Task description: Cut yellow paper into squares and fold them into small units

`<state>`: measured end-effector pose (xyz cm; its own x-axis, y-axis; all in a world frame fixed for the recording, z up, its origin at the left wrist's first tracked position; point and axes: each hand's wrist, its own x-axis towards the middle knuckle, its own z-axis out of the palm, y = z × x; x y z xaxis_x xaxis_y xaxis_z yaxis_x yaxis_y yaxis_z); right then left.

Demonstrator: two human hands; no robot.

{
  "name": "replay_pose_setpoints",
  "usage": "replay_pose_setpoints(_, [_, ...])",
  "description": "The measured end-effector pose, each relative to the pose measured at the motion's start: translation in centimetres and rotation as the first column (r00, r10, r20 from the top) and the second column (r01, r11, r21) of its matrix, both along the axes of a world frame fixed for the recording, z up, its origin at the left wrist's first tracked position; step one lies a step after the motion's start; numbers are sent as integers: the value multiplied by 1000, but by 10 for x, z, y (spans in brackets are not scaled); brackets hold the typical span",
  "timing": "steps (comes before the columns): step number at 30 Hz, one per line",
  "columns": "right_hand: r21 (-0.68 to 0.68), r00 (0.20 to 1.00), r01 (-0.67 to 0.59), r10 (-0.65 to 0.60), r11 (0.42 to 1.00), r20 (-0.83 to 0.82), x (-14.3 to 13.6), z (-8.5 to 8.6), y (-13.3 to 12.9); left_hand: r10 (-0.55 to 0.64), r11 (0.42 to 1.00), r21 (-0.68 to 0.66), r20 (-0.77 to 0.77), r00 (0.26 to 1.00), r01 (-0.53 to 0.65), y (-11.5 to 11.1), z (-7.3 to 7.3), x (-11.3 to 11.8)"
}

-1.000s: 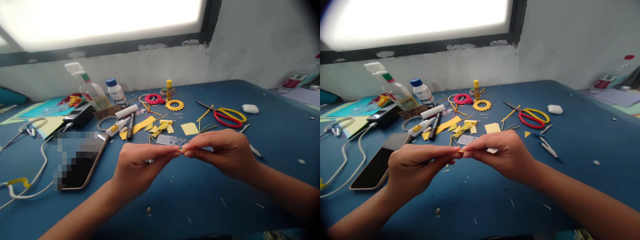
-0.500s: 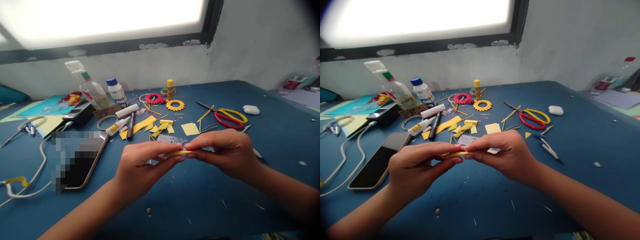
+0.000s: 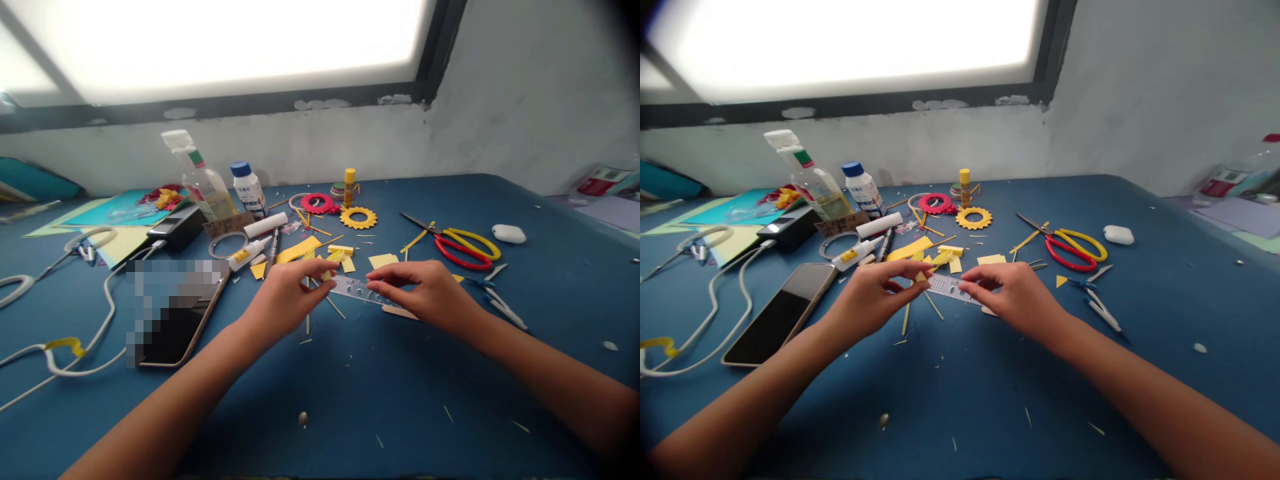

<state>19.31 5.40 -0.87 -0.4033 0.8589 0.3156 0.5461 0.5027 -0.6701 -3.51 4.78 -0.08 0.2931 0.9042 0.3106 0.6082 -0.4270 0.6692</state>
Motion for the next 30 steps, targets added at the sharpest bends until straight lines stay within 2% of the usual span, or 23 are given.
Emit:
replay_pose_setpoints(1, [38,999,36,-37,999,22,3,-3,5,52,999,-5,-55,997,-53,8,-5,-6])
replay_pose_setpoints(4, [90,994,89,-94,992,52,10,-10,17,132,991,-6,-71,989,-133,28,-17,-20])
replay_pose_setpoints(7, [105,991,102,-110,989,79,14,-14,23,138,990,-26,-46,989,-139,37,-23,-25])
replay_pose_setpoints(12, [104,982,112,-126,988,141,15,-13,25,67,997,-34,-36,997,-68,37,-23,-24])
replay_pose_setpoints(16, [99,971,145,-160,984,175,20,-9,28,175,984,39,-104,979,-172,39,-21,-31])
replay_pose_setpoints(20, [70,962,133,-146,989,232,27,-14,38,265,964,98,-225,938,-249,45,-23,-39])
replay_pose_setpoints(25, [30,954,30,-37,999,297,30,-28,48,170,985,56,-369,914,-161,49,-33,-40])
replay_pose_setpoints(30, [-6,953,6,-4,1000,304,32,-30,51,119,993,50,-400,909,-108,47,-36,-37])
